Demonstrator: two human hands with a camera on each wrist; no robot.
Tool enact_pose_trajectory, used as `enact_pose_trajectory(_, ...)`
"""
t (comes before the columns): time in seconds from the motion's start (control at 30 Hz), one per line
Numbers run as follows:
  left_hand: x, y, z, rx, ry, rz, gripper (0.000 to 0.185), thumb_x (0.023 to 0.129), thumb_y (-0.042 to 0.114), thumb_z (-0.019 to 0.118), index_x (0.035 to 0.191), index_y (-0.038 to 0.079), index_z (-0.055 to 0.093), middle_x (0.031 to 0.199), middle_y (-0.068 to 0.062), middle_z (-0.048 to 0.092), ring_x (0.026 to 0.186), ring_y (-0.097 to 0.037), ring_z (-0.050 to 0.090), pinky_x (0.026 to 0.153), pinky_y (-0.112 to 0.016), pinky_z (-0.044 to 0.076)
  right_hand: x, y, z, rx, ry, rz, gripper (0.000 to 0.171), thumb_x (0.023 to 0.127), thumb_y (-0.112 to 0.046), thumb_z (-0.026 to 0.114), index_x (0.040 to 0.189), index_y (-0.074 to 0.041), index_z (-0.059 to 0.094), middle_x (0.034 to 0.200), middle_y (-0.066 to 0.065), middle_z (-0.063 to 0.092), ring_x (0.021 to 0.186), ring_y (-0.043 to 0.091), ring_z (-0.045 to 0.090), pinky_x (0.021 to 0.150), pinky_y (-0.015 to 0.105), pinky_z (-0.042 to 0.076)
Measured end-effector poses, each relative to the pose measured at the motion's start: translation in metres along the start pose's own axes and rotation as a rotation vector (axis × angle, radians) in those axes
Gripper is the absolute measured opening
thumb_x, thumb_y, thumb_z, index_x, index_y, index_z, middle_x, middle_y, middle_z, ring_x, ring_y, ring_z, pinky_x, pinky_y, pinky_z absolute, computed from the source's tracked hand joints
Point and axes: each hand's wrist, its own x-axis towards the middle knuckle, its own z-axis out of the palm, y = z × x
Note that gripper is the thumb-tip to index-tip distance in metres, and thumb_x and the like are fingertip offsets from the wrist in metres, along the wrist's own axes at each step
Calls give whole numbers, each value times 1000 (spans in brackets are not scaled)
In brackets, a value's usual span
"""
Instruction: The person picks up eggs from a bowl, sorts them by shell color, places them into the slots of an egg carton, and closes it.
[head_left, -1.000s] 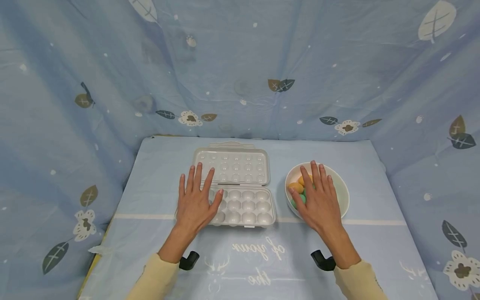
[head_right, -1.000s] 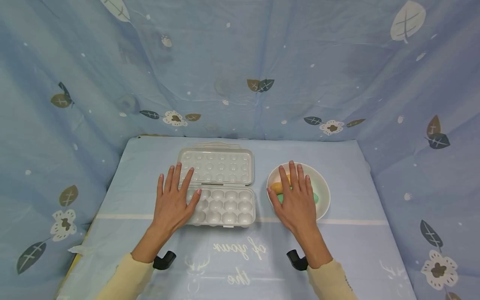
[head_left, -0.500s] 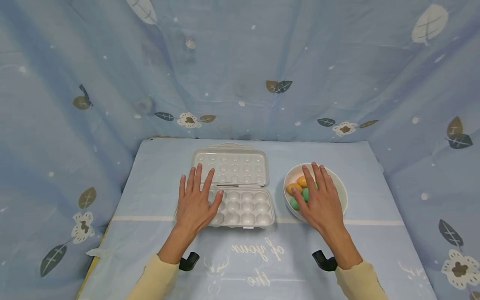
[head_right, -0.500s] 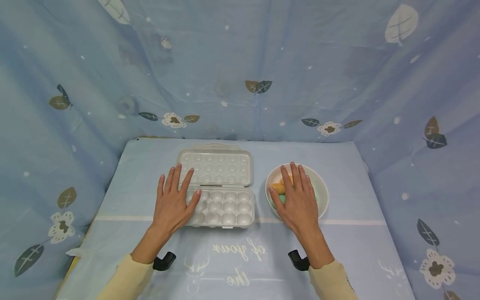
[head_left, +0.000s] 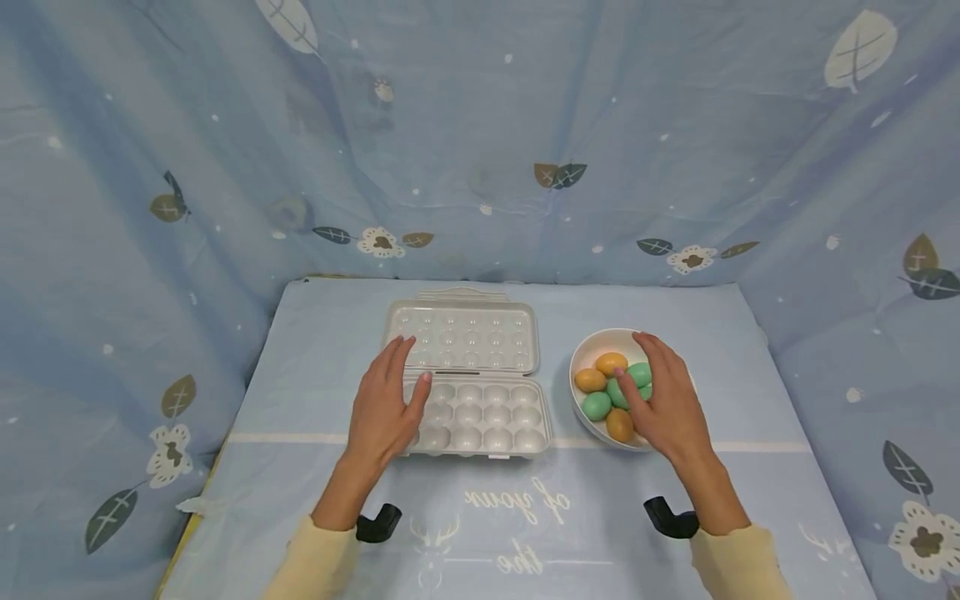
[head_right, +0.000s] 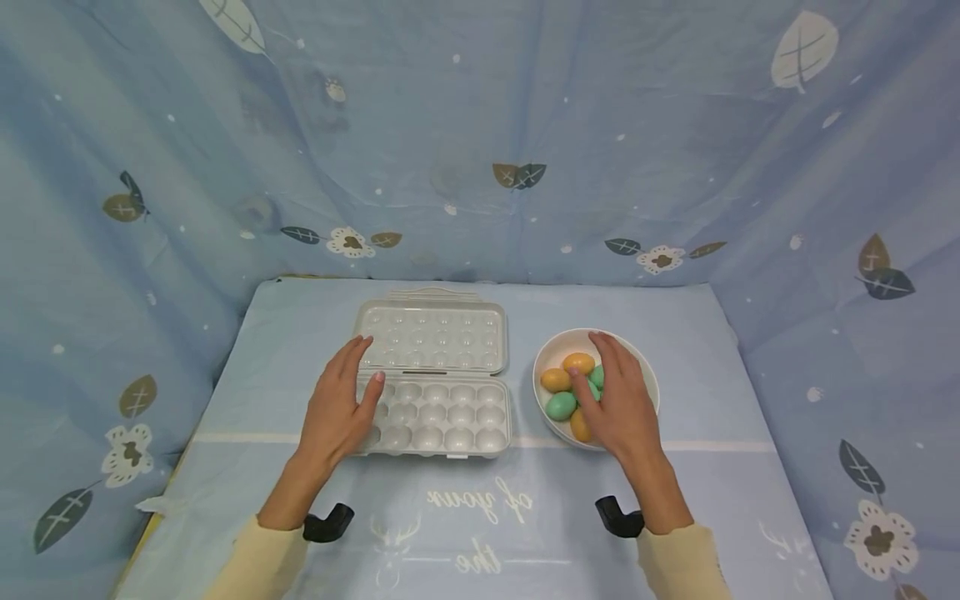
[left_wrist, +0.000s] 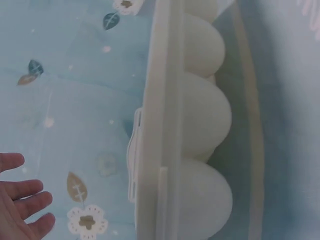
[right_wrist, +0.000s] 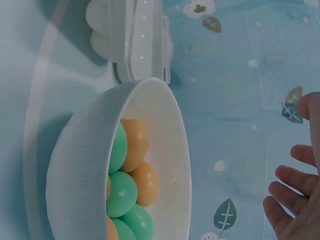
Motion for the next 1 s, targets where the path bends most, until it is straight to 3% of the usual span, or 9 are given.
enact_pose_trajectory(0.13, -1, -5, -7, -50, 23, -34, 58, 105, 35, 56, 154, 8, 43, 156, -20, 45, 144, -40, 43, 114, -60, 39, 0, 5, -1, 58, 11, 12, 57, 104, -29, 60, 154, -7, 44, 155, 23, 44, 142, 49, 39, 109, 73, 35)
enact_pose_trajectory(0.4, -6, -17, -12, -122, 35, -98, 62, 100, 35, 64, 154, 10, 44, 158, -15, 44, 147, -35, 40, 116, -59, 36, -4, 12, -4, 168, 61, 57, 55, 104, -23, 61, 153, -4, 44, 152, 24, 46, 136, 44, 46, 108, 63, 42)
enact_pose_trajectory(0.63, -14, -31, -12, -197, 29, -139, 71, 92, 32, 76, 153, 13, 45, 160, -11, 40, 149, -32, 35, 117, -59, 34, -7, 21, -8, 172, 75, 62, 57, 104, -23, 62, 155, -5, 42, 152, 22, 47, 138, 43, 45, 107, 63, 43)
enact_pose_trajectory(1.0, -32, -52, -5, -235, -45, -177, 80, 89, 31, 79, 156, 13, 40, 163, -13, 33, 150, -36, 32, 116, -65, 32, -14, 38, -3, 128, 56, 95, 59, 105, -25, 60, 155, -3, 39, 151, 25, 47, 136, 45, 46, 105, 64, 44)
